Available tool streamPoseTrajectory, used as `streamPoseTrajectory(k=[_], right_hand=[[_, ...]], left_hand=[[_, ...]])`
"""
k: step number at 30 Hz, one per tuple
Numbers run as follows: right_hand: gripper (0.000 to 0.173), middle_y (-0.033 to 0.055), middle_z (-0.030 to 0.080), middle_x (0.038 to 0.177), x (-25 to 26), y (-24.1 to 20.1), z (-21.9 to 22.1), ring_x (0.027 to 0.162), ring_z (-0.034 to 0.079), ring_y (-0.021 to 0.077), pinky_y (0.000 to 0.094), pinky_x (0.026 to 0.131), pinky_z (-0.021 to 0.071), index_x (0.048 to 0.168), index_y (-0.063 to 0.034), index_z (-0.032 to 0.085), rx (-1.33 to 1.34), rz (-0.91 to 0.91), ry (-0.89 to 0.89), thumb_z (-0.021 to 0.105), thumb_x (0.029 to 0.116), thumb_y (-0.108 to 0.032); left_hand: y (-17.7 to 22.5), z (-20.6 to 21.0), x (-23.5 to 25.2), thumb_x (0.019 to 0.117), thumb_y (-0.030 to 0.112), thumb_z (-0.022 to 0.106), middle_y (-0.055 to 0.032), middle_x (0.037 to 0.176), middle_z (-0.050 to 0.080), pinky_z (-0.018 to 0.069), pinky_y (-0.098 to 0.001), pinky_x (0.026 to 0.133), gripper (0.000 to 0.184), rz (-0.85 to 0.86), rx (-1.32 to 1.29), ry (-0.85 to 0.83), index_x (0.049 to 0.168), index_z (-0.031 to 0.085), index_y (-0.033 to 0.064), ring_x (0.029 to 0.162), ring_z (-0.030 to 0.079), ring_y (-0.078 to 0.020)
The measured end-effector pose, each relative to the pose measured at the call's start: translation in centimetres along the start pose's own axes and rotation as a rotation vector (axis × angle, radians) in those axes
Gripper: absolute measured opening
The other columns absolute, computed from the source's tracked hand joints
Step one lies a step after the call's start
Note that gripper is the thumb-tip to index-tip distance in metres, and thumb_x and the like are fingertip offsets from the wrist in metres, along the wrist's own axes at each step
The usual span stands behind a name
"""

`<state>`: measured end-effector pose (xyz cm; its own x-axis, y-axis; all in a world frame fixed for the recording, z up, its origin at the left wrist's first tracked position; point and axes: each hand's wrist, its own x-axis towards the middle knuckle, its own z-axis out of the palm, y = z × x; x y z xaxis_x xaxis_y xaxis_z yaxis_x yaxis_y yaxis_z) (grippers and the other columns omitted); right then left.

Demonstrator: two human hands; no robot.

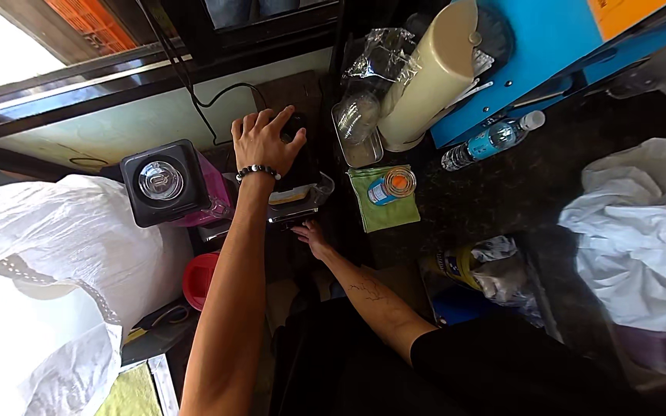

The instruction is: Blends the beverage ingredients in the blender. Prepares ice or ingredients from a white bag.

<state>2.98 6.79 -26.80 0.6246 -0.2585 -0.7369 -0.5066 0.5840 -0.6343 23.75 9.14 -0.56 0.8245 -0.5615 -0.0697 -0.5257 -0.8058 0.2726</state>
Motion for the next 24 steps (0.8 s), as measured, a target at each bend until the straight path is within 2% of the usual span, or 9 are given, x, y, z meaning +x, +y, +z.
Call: streamPoseTrajectory(k=[4, 7, 10, 13, 15, 21, 24], right_hand=[[0.048, 0.0154, 0.064, 0.136, -0.8, -0.8, 0.3, 0.124, 0.061, 0.0276, 0.0477, 0.101, 0.0481, 0.148, -0.0058, 0.04, -0.103, 0.053, 0.049, 0.03, 0.1129, -0.037], [0.049, 0.0155, 0.063, 0.136, -0.9, -0.6, -0.3, 0.123, 0.061, 0.0309, 0.0509, 0.099, 0.0479, 0.147, -0.007, 0.044, -0.17, 0.085, 0.088, 0.038, 0.1112, -0.04], [0.044, 0.0168, 0.065, 0.131, -0.7, -1.5, -0.2, 0.117, 0.063, 0.0294, 0.0476, 0.096, 0.0505, 0.145, -0.0047, 0.047, -0.141, 0.066, 0.103, 0.041, 0.1113, -0.033], [0.039, 0.018, 0.068, 0.113, -1.3, -3.1, 0.3, 0.1, 0.067, 0.0231, 0.0382, 0.085, 0.0536, 0.131, 0.0028, 0.055, -0.131, 0.061, 0.14, 0.039, 0.1121, -0.028], [0.039, 0.0164, 0.069, 0.109, -1.7, -3.2, -0.1, 0.096, 0.066, 0.0211, 0.0365, 0.082, 0.0524, 0.128, 0.0023, 0.057, -0.158, 0.086, 0.118, 0.037, 0.1124, -0.027], [0.039, 0.0129, 0.069, 0.114, -1.4, -2.7, -0.6, 0.098, 0.066, 0.0213, 0.0388, 0.081, 0.0517, 0.132, -0.0028, 0.054, -0.207, 0.111, 0.079, 0.035, 0.1129, -0.031], [0.041, 0.0123, 0.067, 0.125, -1.4, -2.7, -0.8, 0.107, 0.064, 0.0246, 0.0442, 0.087, 0.0501, 0.142, -0.009, 0.05, -0.202, 0.176, 0.076, 0.037, 0.1123, -0.033]], left_hand=[[0.0, -0.1, -0.1, 0.0955, 0.069, 0.037, 0.003, 0.147, 0.057, 0.0229, -0.0525, 0.119, 0.059, 0.0, -0.008, 0.006, 0.146, 0.053, 0.0432, 0.14, 0.046, -0.0238], [-0.1, 0.0, -0.1, 0.0964, 0.067, 0.038, 0.0014, 0.146, 0.058, 0.024, -0.0525, 0.119, 0.058, 0.022, -0.011, 0.019, 0.146, 0.054, 0.0414, 0.139, 0.048, -0.0246], [-0.2, 0.0, 0.0, 0.0961, 0.068, 0.038, 0.0018, 0.147, 0.057, 0.0246, -0.0518, 0.118, 0.059, 0.023, -0.009, 0.023, 0.146, 0.054, 0.0419, 0.139, 0.047, -0.0244], [-0.1, 0.0, 0.0, 0.0962, 0.067, 0.038, 0.0017, 0.147, 0.057, 0.0248, -0.0516, 0.118, 0.058, 0.019, -0.007, 0.027, 0.146, 0.054, 0.0419, 0.139, 0.047, -0.0243], [0.0, 0.0, 0.0, 0.0966, 0.066, 0.038, 0.0003, 0.146, 0.058, 0.0248, -0.0524, 0.118, 0.057, 0.02, -0.011, 0.029, 0.145, 0.055, 0.0411, 0.139, 0.048, -0.0249], [0.2, 0.1, -0.2, 0.097, 0.066, 0.039, -0.0018, 0.146, 0.058, 0.0242, -0.0535, 0.119, 0.057, 0.021, -0.013, 0.04, 0.145, 0.055, 0.0403, 0.138, 0.049, -0.0259], [0.2, 0.1, -0.3, 0.0968, 0.066, 0.039, -0.0012, 0.145, 0.058, 0.0233, -0.0543, 0.119, 0.056, 0.02, -0.017, 0.041, 0.145, 0.056, 0.0412, 0.138, 0.049, -0.0254]])
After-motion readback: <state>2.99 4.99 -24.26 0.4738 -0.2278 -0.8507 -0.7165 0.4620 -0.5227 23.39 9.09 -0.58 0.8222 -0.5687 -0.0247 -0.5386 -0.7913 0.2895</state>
